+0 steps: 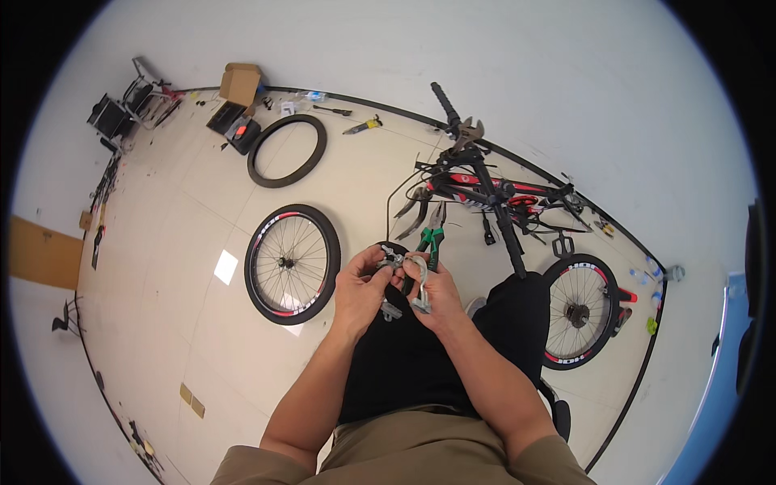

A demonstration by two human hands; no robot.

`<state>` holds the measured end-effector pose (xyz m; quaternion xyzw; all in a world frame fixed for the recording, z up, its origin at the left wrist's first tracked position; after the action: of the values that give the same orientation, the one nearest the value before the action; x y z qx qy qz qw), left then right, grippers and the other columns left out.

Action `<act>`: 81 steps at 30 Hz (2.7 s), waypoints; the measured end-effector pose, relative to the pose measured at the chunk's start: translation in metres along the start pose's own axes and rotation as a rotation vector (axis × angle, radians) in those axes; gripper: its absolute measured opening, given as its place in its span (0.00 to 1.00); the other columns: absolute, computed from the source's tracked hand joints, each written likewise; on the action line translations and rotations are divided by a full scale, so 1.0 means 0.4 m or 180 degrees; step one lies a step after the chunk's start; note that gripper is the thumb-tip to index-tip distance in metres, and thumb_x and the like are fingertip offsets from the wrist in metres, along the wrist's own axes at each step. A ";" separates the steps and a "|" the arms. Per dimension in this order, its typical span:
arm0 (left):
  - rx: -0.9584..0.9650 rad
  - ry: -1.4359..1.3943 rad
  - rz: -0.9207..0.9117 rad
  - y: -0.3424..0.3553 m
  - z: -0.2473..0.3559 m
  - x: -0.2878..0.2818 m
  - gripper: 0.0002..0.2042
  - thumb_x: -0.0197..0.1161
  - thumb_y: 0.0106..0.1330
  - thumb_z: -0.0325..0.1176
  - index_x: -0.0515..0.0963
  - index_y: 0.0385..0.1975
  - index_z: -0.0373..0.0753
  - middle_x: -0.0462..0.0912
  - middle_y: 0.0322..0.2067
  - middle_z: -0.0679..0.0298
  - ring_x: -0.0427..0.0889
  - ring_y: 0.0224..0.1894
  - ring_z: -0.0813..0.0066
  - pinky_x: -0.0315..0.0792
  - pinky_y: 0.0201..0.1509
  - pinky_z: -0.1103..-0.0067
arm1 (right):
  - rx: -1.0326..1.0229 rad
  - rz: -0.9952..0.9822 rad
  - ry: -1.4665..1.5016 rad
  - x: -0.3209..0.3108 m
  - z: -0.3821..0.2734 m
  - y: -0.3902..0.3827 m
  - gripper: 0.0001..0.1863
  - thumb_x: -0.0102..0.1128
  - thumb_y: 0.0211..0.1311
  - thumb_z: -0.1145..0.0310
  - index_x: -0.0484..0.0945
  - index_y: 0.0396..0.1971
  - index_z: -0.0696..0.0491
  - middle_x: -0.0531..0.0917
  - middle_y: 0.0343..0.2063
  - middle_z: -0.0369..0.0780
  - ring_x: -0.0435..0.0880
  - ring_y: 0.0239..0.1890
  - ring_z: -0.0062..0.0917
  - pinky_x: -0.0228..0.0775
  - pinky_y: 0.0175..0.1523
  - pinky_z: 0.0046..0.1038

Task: The person sits on the floor and uses pliers to manipulate a small metal bicycle component, repeatedly squeezing and adjusting it. The bicycle frame and wheels are visible nearby on the tiled floor.

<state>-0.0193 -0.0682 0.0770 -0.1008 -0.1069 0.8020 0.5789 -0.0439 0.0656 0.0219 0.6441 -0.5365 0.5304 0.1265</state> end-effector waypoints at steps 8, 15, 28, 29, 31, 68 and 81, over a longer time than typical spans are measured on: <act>-0.0250 -0.0532 -0.0635 0.060 -0.029 -0.037 0.08 0.64 0.69 0.26 0.84 0.41 0.28 0.85 0.41 0.58 0.82 0.30 0.79 0.77 0.34 0.84 | 0.0088 -0.0078 0.0320 0.026 0.082 0.020 0.10 0.63 0.62 0.77 0.78 0.43 0.54 0.84 0.41 0.41 0.84 0.47 0.29 0.74 0.64 0.39; -0.0506 -0.0391 -0.0826 0.068 -0.042 -0.042 0.08 0.63 0.70 0.27 0.84 0.34 0.27 0.83 0.48 0.54 0.81 0.29 0.79 0.77 0.35 0.81 | 0.0299 -0.0053 0.0366 -0.001 0.100 0.017 0.11 0.55 0.62 0.78 0.78 0.44 0.56 0.83 0.42 0.42 0.83 0.50 0.32 0.74 0.64 0.40; -0.0134 0.0300 -0.0379 0.090 -0.089 -0.058 0.05 0.65 0.65 0.23 0.84 0.36 0.27 0.86 0.43 0.57 0.82 0.34 0.79 0.75 0.38 0.83 | 0.0156 0.0570 0.0053 -0.002 0.095 0.023 0.05 0.60 0.65 0.75 0.80 0.40 0.57 0.84 0.36 0.41 0.85 0.38 0.29 0.82 0.53 0.38; -0.0308 0.0193 -0.0328 0.086 -0.092 -0.057 0.07 0.65 0.65 0.23 0.84 0.39 0.26 0.86 0.42 0.58 0.82 0.35 0.79 0.75 0.38 0.83 | 0.0147 0.0632 0.0035 -0.004 0.095 0.022 0.05 0.61 0.64 0.75 0.80 0.39 0.57 0.83 0.36 0.41 0.85 0.38 0.29 0.82 0.53 0.39; -0.0290 0.0302 -0.0365 0.085 -0.095 -0.062 0.11 0.65 0.64 0.21 0.83 0.45 0.26 0.86 0.42 0.58 0.83 0.36 0.78 0.76 0.39 0.83 | 0.0155 0.0729 0.0086 -0.015 0.100 0.027 0.06 0.60 0.63 0.76 0.79 0.39 0.57 0.83 0.36 0.41 0.85 0.38 0.29 0.82 0.52 0.39; 0.0478 0.0393 -0.0372 0.083 -0.101 -0.084 0.13 0.63 0.59 0.16 0.83 0.43 0.33 0.86 0.45 0.56 0.79 0.58 0.70 0.67 0.66 0.75 | 0.0677 0.1150 0.0093 -0.030 0.076 0.037 0.16 0.57 0.62 0.80 0.70 0.49 0.60 0.79 0.42 0.48 0.85 0.42 0.40 0.81 0.47 0.40; 0.0284 -0.0321 -0.0066 0.082 -0.081 -0.069 0.18 0.46 0.56 0.11 0.83 0.38 0.29 0.84 0.51 0.51 0.82 0.50 0.70 0.73 0.60 0.77 | 0.0579 0.1243 0.0000 -0.020 0.073 0.033 0.15 0.57 0.58 0.80 0.74 0.46 0.63 0.80 0.42 0.49 0.86 0.39 0.38 0.82 0.42 0.36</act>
<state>-0.0312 -0.1026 0.0375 -0.0333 -0.1012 0.8041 0.5849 -0.0378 0.0436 -0.0020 0.5366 -0.6010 0.5911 -0.0373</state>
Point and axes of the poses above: each hand's wrist, its own y-axis towards the middle knuckle, its own x-axis out of the palm, z = x × y, the point moved 6 cm from there along y, towards the middle knuckle
